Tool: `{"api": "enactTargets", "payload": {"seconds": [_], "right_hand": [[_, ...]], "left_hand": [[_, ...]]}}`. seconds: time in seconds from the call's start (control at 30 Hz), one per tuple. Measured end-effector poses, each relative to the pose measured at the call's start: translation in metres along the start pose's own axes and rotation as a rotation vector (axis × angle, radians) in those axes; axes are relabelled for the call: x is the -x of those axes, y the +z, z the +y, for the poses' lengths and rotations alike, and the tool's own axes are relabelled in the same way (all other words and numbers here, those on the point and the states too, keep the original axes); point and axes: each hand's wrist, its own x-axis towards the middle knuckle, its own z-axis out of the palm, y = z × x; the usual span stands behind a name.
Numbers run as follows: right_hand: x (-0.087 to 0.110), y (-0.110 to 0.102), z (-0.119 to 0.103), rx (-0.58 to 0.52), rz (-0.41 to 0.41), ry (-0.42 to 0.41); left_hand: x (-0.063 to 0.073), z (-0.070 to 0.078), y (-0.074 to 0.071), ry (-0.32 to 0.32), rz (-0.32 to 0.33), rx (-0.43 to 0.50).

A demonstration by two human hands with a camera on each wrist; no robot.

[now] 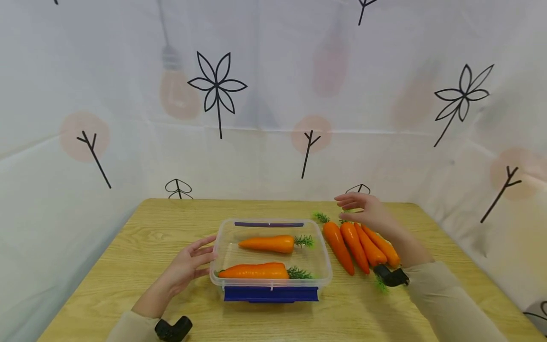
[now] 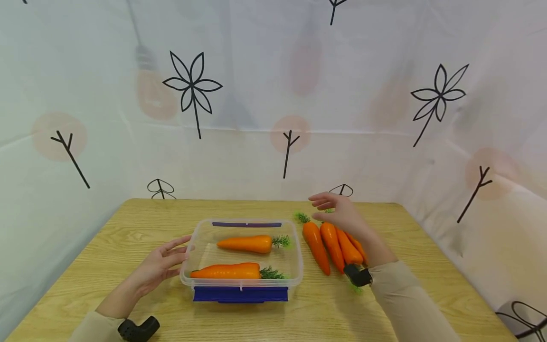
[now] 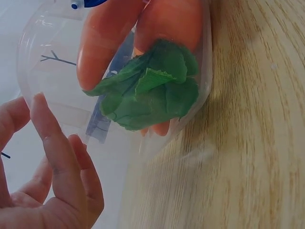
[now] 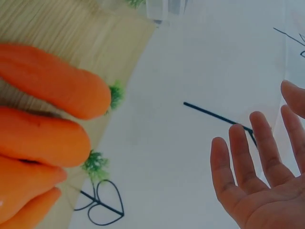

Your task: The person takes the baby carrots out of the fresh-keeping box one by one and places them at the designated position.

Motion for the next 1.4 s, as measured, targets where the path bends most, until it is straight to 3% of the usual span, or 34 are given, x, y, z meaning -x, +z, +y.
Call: {"api": "enactTargets", "payload": {"seconds": [0.33, 1.13, 1.4], "right_hand": [[-0.014, 0.020, -0.016, -0.006, -0.021, -0.034], [-0.052, 0.062, -0.039, -0.042, -0.102, -0.161], [-0.059, 0.075, -0.041, -0.049, -0.164, -0.144]], "left_hand": [[0.000, -0.002, 0.000, -0.029, 0.026, 0.004], [0.002, 0.000, -0.001, -0.024, 0.025, 0.010], [0.000, 0.001, 0.002, -0.031, 0.018, 0.003]]}}
